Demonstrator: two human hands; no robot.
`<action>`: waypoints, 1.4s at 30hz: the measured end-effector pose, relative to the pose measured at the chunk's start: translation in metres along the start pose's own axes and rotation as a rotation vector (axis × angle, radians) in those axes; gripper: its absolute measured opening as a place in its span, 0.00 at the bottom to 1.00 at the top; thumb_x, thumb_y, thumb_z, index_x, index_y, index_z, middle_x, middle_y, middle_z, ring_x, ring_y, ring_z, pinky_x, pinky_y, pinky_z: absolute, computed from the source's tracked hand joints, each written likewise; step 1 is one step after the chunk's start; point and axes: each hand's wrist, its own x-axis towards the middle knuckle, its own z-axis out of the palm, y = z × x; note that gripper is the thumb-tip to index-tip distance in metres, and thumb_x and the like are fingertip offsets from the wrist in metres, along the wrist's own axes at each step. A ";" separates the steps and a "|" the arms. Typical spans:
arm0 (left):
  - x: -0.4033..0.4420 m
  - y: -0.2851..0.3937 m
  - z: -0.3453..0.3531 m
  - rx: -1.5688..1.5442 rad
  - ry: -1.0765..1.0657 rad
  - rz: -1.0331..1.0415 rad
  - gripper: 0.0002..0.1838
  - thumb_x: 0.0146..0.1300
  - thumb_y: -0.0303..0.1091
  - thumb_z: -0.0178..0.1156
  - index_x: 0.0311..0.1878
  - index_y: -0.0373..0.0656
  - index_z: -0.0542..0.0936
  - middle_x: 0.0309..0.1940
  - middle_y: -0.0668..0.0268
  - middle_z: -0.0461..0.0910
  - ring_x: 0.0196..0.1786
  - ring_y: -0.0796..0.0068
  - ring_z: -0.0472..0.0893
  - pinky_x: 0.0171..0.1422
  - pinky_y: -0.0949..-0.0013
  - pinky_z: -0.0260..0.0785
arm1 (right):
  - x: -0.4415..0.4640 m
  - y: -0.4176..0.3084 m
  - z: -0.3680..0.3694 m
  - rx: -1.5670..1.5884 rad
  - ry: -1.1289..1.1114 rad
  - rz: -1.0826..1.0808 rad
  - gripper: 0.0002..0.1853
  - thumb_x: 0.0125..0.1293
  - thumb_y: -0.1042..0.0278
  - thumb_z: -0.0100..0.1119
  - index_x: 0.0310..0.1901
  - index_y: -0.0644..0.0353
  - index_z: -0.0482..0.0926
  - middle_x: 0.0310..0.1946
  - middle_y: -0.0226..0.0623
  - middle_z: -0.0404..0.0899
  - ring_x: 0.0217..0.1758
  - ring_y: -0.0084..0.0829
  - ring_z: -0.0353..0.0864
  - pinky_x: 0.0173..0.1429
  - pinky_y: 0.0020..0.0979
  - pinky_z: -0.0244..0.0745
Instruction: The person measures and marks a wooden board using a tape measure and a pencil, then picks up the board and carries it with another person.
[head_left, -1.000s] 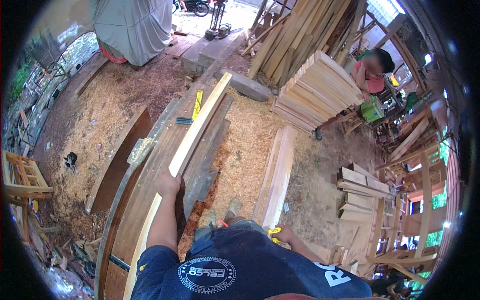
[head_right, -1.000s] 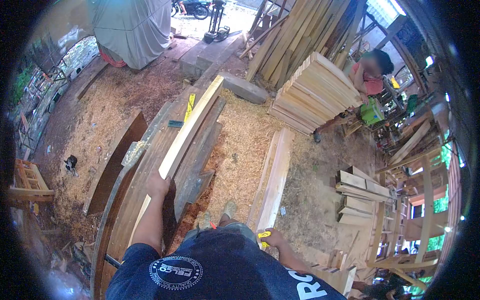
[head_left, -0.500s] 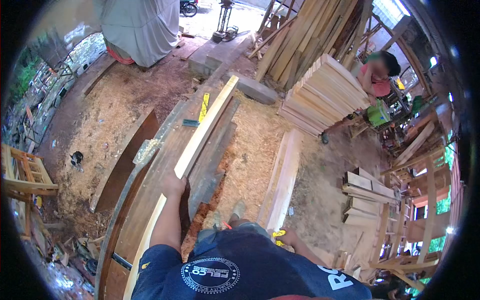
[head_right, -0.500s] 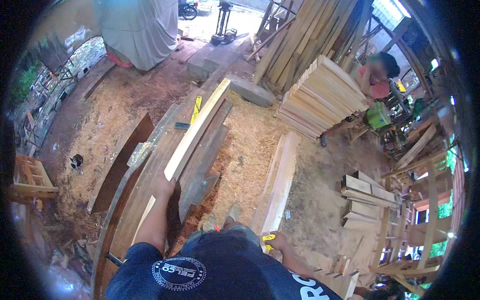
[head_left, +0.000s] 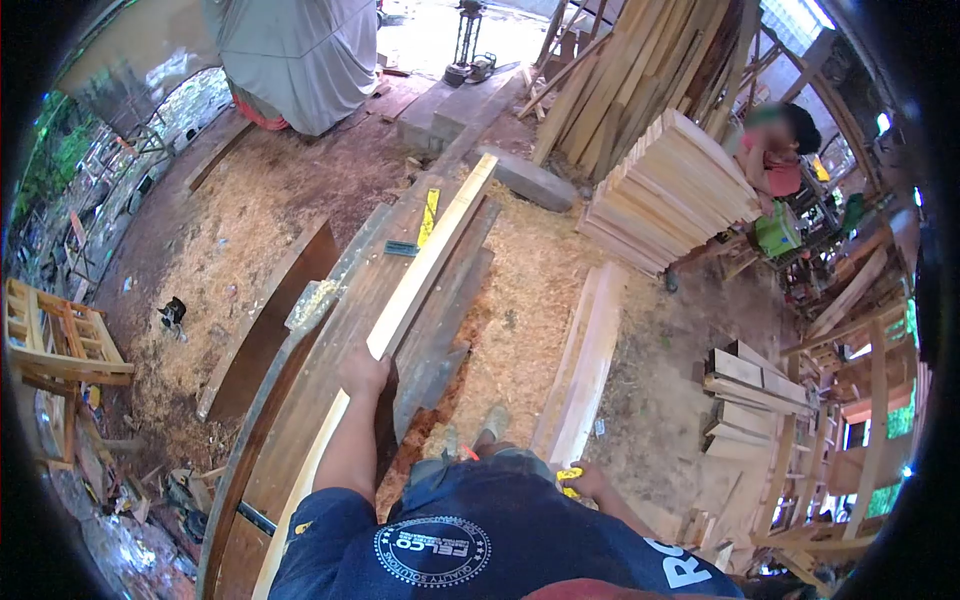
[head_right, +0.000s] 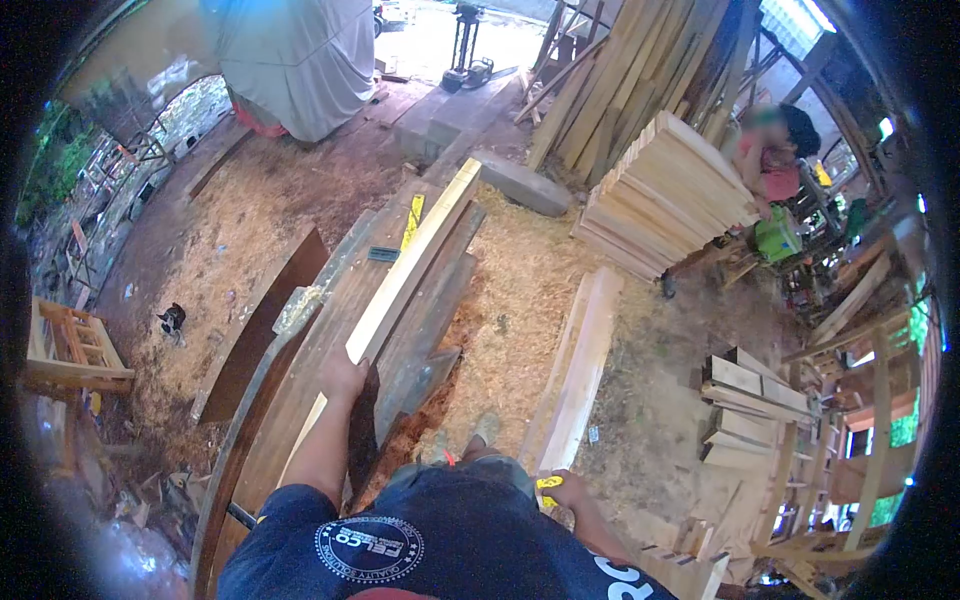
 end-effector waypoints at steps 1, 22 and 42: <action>-0.001 0.002 -0.004 -0.026 -0.011 -0.013 0.32 0.58 0.53 0.70 0.60 0.45 0.77 0.50 0.52 0.85 0.54 0.49 0.84 0.59 0.50 0.76 | -0.008 -0.012 -0.008 0.000 -0.017 0.012 0.41 0.50 0.51 0.80 0.65 0.60 0.77 0.49 0.47 0.86 0.51 0.39 0.87 0.56 0.38 0.82; -0.001 0.003 0.001 -0.025 -0.031 -0.014 0.32 0.59 0.55 0.68 0.60 0.42 0.76 0.48 0.50 0.85 0.52 0.48 0.85 0.58 0.49 0.77 | 0.002 -0.005 -0.004 0.005 -0.087 0.006 0.43 0.51 0.50 0.79 0.67 0.61 0.76 0.55 0.48 0.85 0.56 0.39 0.85 0.62 0.36 0.79; 0.006 -0.008 0.008 -0.023 -0.064 -0.018 0.30 0.59 0.56 0.66 0.57 0.43 0.77 0.46 0.52 0.86 0.50 0.50 0.86 0.56 0.50 0.77 | -0.008 -0.012 -0.012 0.080 -0.103 -0.004 0.38 0.47 0.53 0.81 0.60 0.59 0.81 0.51 0.44 0.86 0.52 0.38 0.86 0.59 0.37 0.81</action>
